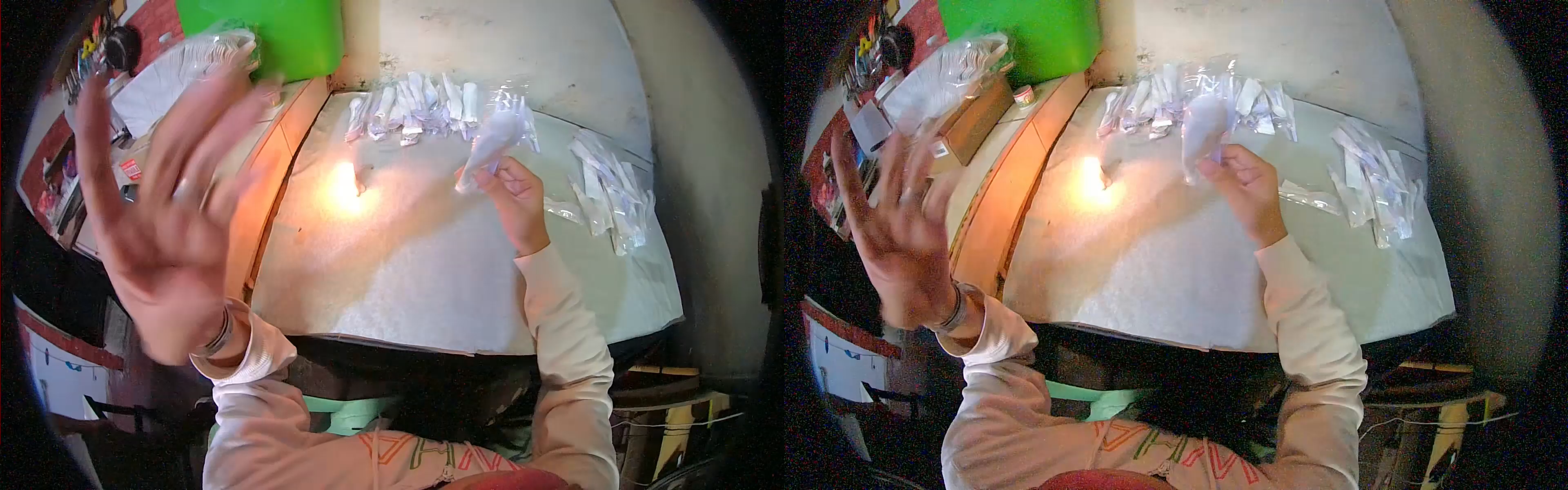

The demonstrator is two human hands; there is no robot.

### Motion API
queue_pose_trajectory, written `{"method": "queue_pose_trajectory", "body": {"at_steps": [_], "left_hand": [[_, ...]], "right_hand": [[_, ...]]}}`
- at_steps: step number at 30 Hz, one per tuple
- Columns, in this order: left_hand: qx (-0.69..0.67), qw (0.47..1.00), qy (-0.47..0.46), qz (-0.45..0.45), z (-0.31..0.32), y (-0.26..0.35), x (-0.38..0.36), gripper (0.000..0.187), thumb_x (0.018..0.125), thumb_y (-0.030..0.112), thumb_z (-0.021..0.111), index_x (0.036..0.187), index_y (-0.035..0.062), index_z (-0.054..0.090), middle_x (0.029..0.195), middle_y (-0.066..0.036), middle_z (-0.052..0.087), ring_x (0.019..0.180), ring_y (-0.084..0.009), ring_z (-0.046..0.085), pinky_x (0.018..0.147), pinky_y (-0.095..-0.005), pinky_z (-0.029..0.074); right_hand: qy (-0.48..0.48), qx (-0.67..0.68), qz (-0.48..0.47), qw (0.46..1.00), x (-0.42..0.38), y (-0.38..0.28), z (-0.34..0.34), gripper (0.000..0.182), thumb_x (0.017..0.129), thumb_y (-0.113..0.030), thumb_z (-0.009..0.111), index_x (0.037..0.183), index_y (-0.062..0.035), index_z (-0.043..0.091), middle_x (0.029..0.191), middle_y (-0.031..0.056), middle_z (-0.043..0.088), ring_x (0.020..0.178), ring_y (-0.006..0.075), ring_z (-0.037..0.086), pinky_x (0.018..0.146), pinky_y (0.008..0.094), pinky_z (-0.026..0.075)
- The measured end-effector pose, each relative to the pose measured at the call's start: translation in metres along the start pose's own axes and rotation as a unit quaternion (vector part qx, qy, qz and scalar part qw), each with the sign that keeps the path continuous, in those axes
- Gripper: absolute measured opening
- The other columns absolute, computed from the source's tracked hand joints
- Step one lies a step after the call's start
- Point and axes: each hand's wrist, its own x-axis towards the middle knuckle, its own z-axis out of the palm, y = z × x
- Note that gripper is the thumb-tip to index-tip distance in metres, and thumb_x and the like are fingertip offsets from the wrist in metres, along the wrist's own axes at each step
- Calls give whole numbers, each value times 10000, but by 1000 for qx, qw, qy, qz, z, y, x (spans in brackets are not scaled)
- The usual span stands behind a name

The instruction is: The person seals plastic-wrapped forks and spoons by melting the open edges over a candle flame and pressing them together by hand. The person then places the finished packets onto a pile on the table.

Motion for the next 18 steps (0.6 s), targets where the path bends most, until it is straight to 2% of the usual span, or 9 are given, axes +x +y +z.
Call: {"method": "queue_pose_trajectory", "body": {"at_steps": [3,7,10,12,13,14,18], "left_hand": [[-19,1000,-7,-17,8,-3,2,511,848,33,550,1331,-29,394,1332,-220,459,1261,-349,428,1009,-442,356],[-183,981,42,-38,36,7,12,365,881,16,505,1239,-53,481,1272,-215,513,1216,-320,473,1004,-436,384],[-221,971,82,-47,57,6,18,317,883,-1,505,1195,-55,522,1232,-210,546,1179,-305,505,987,-422,401],[-179,980,66,-58,61,3,18,351,766,-20,701,1092,-16,572,1185,-162,577,1082,-209,558,902,-299,439],[-210,972,25,-101,61,0,17,254,779,-16,693,1010,-17,585,1132,-145,595,1038,-187,574,870,-282,453],[-247,963,25,-106,67,-2,17,250,775,-23,696,991,-10,570,1105,-139,599,1011,-180,580,855,-278,457],[-293,947,15,-132,101,-7,16,420,742,-54,718,1073,10,468,1053,-140,606,970,-169,588,830,-272,464]], "right_hand": [[-16,0,-2,1000,1,2,-2,186,881,-62,624,1045,24,609,968,42,648,895,86,580,809,226,450],[-14,31,8,999,-1,-4,2,177,880,-59,627,1032,27,605,970,38,641,895,77,572,804,217,446],[-11,31,4,999,-2,-5,4,161,877,-61,634,1005,30,601,972,37,635,900,73,566,802,216,445],[-13,27,8,1000,-2,-1,2,143,875,-64,640,975,29,595,927,17,616,870,63,550,779,207,439],[-13,26,10,1000,-2,1,2,136,874,-65,642,959,28,592,905,8,606,855,58,542,767,203,436],[-10,25,11,1000,-3,0,2,131,872,-63,644,950,27,589,882,-2,588,837,53,530,753,199,430],[4,20,28,999,-6,-11,13,121,869,-60,647,926,23,581,815,-35,529,773,37,485,700,188,409]]}}
